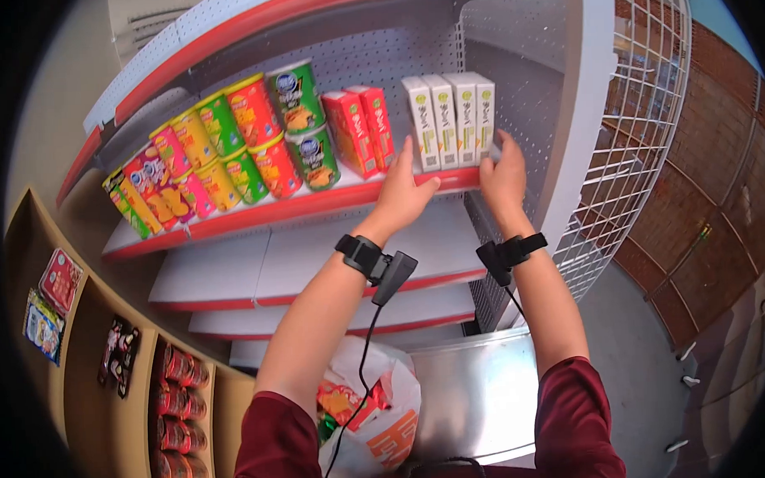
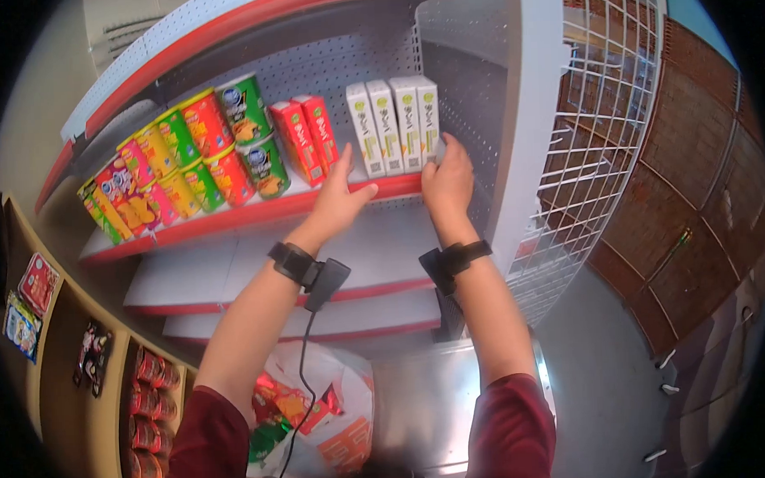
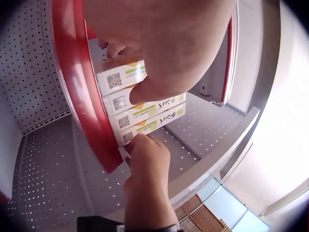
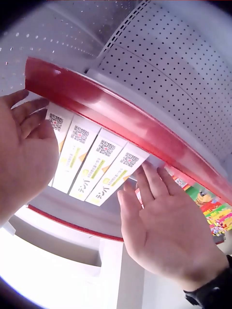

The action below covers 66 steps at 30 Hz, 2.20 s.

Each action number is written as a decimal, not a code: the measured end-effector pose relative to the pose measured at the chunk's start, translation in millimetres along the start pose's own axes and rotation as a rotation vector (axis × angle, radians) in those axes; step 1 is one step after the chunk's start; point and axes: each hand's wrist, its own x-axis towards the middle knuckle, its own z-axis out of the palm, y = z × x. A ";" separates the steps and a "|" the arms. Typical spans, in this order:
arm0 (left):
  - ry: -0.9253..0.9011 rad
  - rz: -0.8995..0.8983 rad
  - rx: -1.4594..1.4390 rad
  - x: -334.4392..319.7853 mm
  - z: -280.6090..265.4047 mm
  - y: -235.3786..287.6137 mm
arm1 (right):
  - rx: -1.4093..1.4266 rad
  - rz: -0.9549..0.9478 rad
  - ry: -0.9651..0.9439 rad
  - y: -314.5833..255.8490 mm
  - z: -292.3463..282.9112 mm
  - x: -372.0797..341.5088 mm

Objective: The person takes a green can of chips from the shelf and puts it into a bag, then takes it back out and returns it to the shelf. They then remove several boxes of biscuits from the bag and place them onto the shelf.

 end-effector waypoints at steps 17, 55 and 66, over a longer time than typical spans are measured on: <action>-0.134 -0.317 -0.257 -180.2 -198.6 13.0 | 0.258 -0.322 -0.219 -76.9 6.0 -81.6; 0.083 -0.193 0.158 27.4 -44.3 -26.9 | -0.114 -0.374 -0.149 -82.8 64.8 -37.5; 0.078 -0.114 0.052 26.7 -35.1 -31.3 | -0.240 -0.456 -0.065 -81.8 56.5 -34.7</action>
